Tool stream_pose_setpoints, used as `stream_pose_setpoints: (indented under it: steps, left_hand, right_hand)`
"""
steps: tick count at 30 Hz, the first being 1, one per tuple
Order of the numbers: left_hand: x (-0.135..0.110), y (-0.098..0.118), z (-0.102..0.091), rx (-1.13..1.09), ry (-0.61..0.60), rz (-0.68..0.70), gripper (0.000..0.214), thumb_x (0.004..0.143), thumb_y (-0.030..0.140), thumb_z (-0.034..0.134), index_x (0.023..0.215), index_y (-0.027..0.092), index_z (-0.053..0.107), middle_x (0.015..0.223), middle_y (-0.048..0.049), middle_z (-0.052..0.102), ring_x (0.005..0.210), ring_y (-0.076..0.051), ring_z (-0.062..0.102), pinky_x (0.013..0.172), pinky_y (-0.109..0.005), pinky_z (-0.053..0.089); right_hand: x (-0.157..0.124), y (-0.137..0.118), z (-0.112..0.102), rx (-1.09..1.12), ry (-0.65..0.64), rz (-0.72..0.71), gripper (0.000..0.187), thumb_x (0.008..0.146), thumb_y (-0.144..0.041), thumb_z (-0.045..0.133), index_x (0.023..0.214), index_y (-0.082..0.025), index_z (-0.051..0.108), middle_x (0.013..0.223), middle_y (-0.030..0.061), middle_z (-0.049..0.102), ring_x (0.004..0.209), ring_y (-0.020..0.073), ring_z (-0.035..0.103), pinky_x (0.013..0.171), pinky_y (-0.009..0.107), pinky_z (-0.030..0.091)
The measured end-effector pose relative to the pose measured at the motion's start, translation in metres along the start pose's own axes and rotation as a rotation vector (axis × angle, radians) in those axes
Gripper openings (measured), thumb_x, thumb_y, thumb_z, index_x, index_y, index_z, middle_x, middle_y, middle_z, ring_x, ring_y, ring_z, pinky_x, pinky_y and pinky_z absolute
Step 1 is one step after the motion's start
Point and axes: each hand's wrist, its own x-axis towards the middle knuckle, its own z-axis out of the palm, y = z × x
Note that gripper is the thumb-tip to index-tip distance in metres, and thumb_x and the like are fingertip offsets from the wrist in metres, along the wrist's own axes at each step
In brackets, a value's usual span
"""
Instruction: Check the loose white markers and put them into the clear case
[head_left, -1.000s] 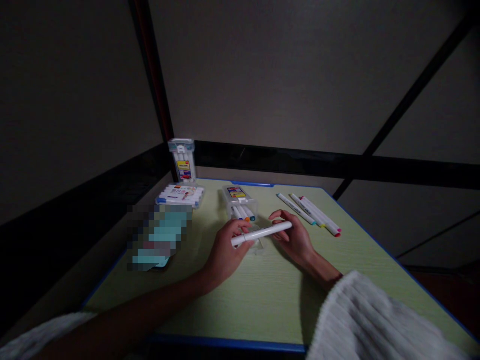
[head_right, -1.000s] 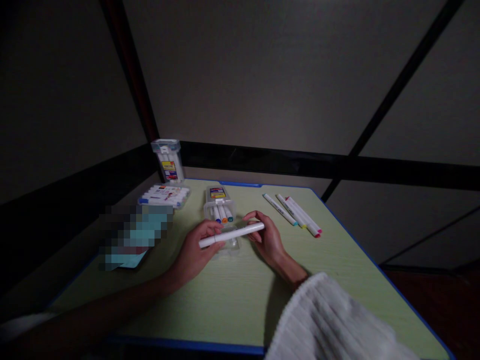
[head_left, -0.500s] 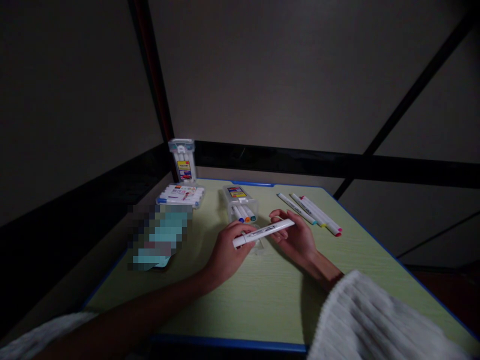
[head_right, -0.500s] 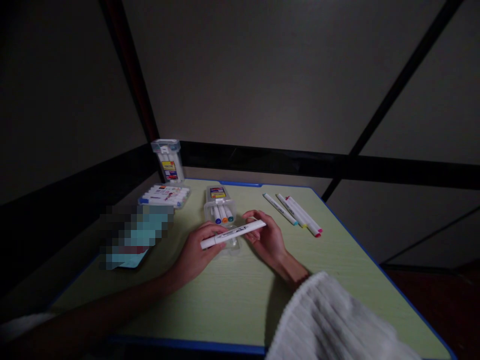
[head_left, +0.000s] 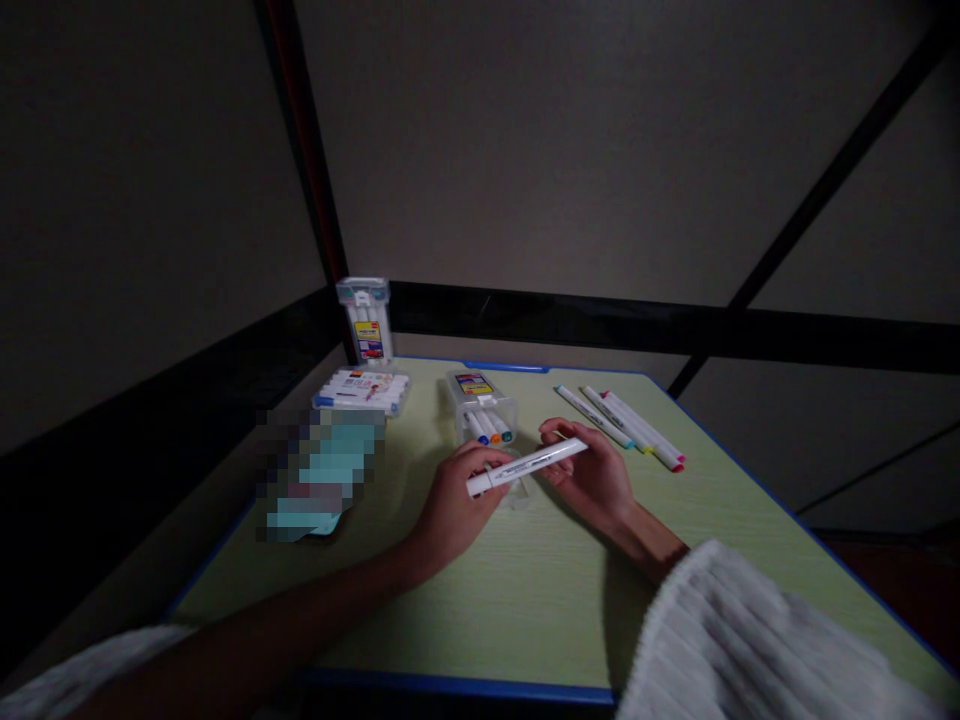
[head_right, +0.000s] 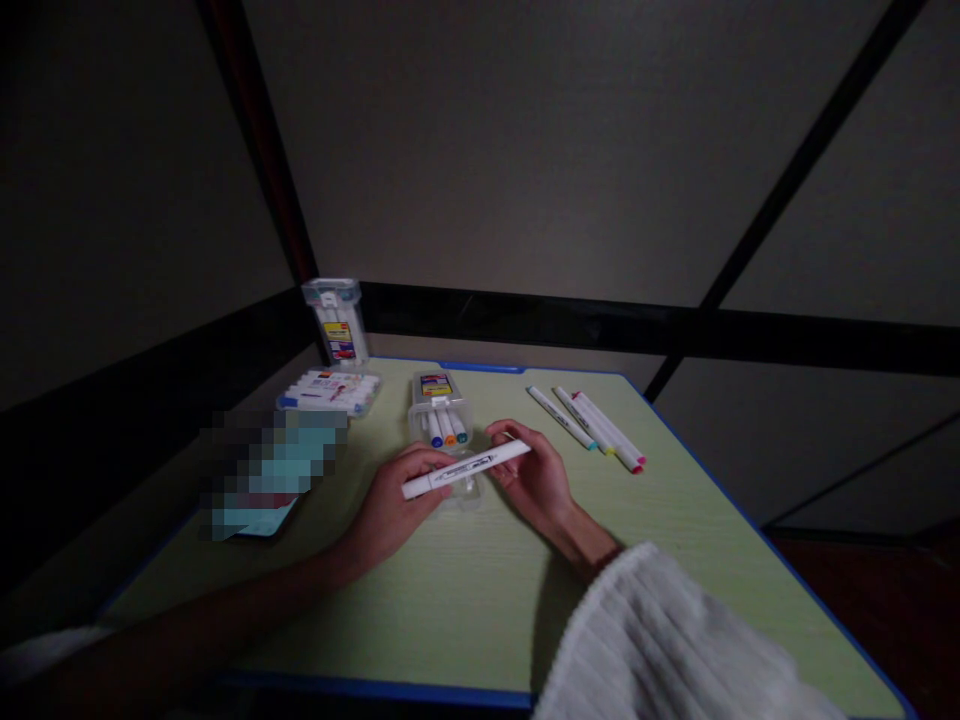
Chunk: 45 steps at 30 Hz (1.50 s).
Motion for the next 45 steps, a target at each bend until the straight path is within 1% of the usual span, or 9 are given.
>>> stream_pose_setpoints:
  steps: [6, 11, 19, 28, 32, 37, 41, 45]
  left_hand:
    - [-0.0002, 0.0011, 0.0000, 0.003, 0.010, -0.011, 0.022, 0.062, -0.002, 0.057, 0.077, 0.013, 0.062, 0.078, -0.0014, 0.058, 0.073, -0.012, 0.057, 0.064, -0.021, 0.044]
    - [-0.0009, 0.0024, 0.0001, 0.010, 0.007, 0.000, 0.020, 0.063, 0.000, 0.056, 0.076, 0.014, 0.062, 0.077, -0.0009, 0.057, 0.069, -0.011, 0.056, 0.061, -0.020, 0.043]
    - [-0.0005, 0.0002, 0.0000, 0.011, 0.009, 0.006, 0.023, 0.062, -0.001, 0.056, 0.077, 0.014, 0.062, 0.077, -0.0008, 0.058, 0.070, -0.011, 0.056, 0.061, -0.020, 0.044]
    - [-0.0007, 0.0002, 0.0005, 0.002, -0.001, -0.030, 0.022, 0.061, -0.001, 0.057, 0.078, 0.013, 0.062, 0.080, -0.0022, 0.060, 0.070, -0.011, 0.056, 0.061, -0.020, 0.044]
    - [-0.0006, 0.0009, 0.0002, -0.004, 0.002, -0.030, 0.022, 0.062, 0.001, 0.058, 0.079, 0.013, 0.064, 0.081, -0.0034, 0.062, 0.073, -0.013, 0.058, 0.064, -0.022, 0.046]
    - [-0.0015, -0.0005, 0.0010, -0.012, 0.008, -0.041, 0.023, 0.064, 0.006, 0.061, 0.085, 0.014, 0.067, 0.087, -0.0056, 0.068, 0.083, -0.016, 0.061, 0.077, -0.028, 0.048]
    - [-0.0032, -0.0025, 0.0020, -0.038, -0.012, -0.040, 0.025, 0.066, 0.010, 0.061, 0.090, 0.016, 0.067, 0.090, -0.0052, 0.070, 0.081, -0.016, 0.063, 0.076, -0.028, 0.050]
    - [-0.0044, -0.0019, 0.0020, -0.005, -0.020, -0.012, 0.025, 0.066, 0.010, 0.062, 0.090, 0.016, 0.066, 0.089, -0.0049, 0.069, 0.081, -0.016, 0.063, 0.074, -0.027, 0.050]
  right_hand:
    - [0.0011, -0.0002, -0.0007, 0.010, 0.025, 0.004, 0.017, 0.071, -0.023, 0.052, 0.072, -0.013, 0.065, 0.052, -0.0033, 0.043, 0.044, 0.0057, 0.036, 0.046, 0.017, 0.040]
    - [0.0006, -0.0007, 0.0012, 0.004, 0.062, 0.012, 0.017, 0.069, -0.023, 0.054, 0.073, -0.012, 0.065, 0.056, -0.0013, 0.049, 0.045, 0.0062, 0.039, 0.047, 0.019, 0.041]
    - [-0.0003, -0.0014, 0.0021, -0.013, 0.050, 0.002, 0.016, 0.071, -0.022, 0.051, 0.073, -0.015, 0.065, 0.057, -0.0013, 0.047, 0.045, 0.0073, 0.038, 0.046, 0.020, 0.041]
    - [0.0007, 0.0001, 0.0004, 0.013, 0.050, -0.003, 0.016, 0.071, -0.021, 0.051, 0.073, -0.015, 0.065, 0.058, -0.0012, 0.050, 0.046, 0.0067, 0.039, 0.047, 0.019, 0.042]
    - [0.0002, -0.0006, -0.0001, 0.004, 0.045, -0.003, 0.014, 0.072, -0.022, 0.051, 0.074, -0.016, 0.064, 0.060, -0.0015, 0.052, 0.046, 0.0061, 0.040, 0.049, 0.019, 0.043]
    - [0.0011, -0.0008, -0.0022, 0.019, 0.034, -0.012, 0.015, 0.070, -0.024, 0.053, 0.075, -0.016, 0.065, 0.059, -0.0016, 0.050, 0.047, 0.0066, 0.042, 0.048, 0.018, 0.042]
    - [0.0013, -0.0008, -0.0029, 0.024, 0.036, -0.009, 0.016, 0.070, -0.025, 0.053, 0.075, -0.016, 0.065, 0.059, -0.0015, 0.050, 0.048, 0.0070, 0.043, 0.048, 0.018, 0.041]
    - [0.0010, -0.0014, -0.0026, 0.033, 0.069, 0.006, 0.016, 0.070, -0.024, 0.053, 0.075, -0.015, 0.065, 0.061, -0.0005, 0.054, 0.049, 0.0075, 0.044, 0.048, 0.019, 0.042]
